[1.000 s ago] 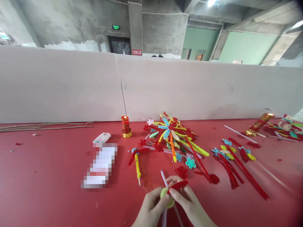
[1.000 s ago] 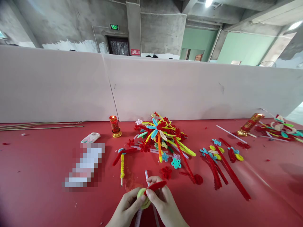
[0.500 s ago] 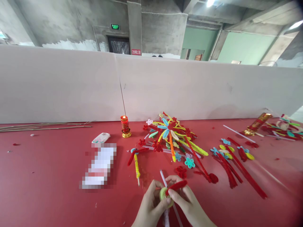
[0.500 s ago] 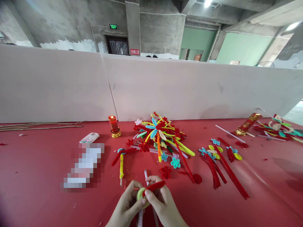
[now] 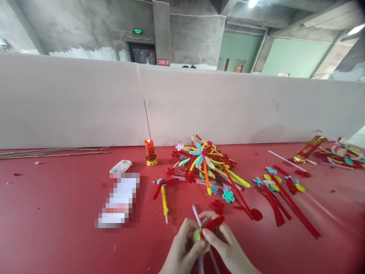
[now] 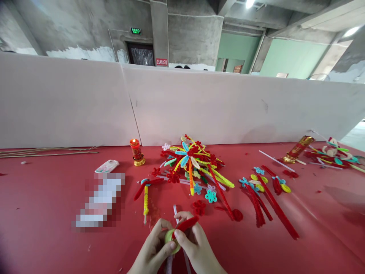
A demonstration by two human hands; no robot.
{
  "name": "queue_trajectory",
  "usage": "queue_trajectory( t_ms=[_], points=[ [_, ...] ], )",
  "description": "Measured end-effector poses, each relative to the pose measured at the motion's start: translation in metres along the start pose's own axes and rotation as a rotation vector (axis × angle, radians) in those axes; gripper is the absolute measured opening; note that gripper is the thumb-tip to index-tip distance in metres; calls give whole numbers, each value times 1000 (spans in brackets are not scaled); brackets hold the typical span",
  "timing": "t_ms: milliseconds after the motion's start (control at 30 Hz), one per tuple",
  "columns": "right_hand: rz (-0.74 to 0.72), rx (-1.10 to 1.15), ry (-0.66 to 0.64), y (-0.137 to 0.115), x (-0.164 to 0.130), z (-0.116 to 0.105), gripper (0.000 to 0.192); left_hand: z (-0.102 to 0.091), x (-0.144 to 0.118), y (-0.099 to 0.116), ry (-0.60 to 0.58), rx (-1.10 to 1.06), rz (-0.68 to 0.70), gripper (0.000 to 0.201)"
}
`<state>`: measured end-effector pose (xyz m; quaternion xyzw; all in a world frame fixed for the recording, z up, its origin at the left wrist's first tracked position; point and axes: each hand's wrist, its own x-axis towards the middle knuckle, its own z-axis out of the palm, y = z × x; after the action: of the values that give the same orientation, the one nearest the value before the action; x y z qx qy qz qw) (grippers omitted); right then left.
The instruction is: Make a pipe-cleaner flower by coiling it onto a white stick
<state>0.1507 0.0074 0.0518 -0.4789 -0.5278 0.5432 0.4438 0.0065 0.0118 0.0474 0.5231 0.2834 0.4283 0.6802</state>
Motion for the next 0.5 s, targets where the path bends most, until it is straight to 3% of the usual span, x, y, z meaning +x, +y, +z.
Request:
queue_trajectory(
  t_ms=[500],
  points=[
    [4,7,15,-3,0,2,29,-3,-2,-5,-13,31,3,23]
  ],
)
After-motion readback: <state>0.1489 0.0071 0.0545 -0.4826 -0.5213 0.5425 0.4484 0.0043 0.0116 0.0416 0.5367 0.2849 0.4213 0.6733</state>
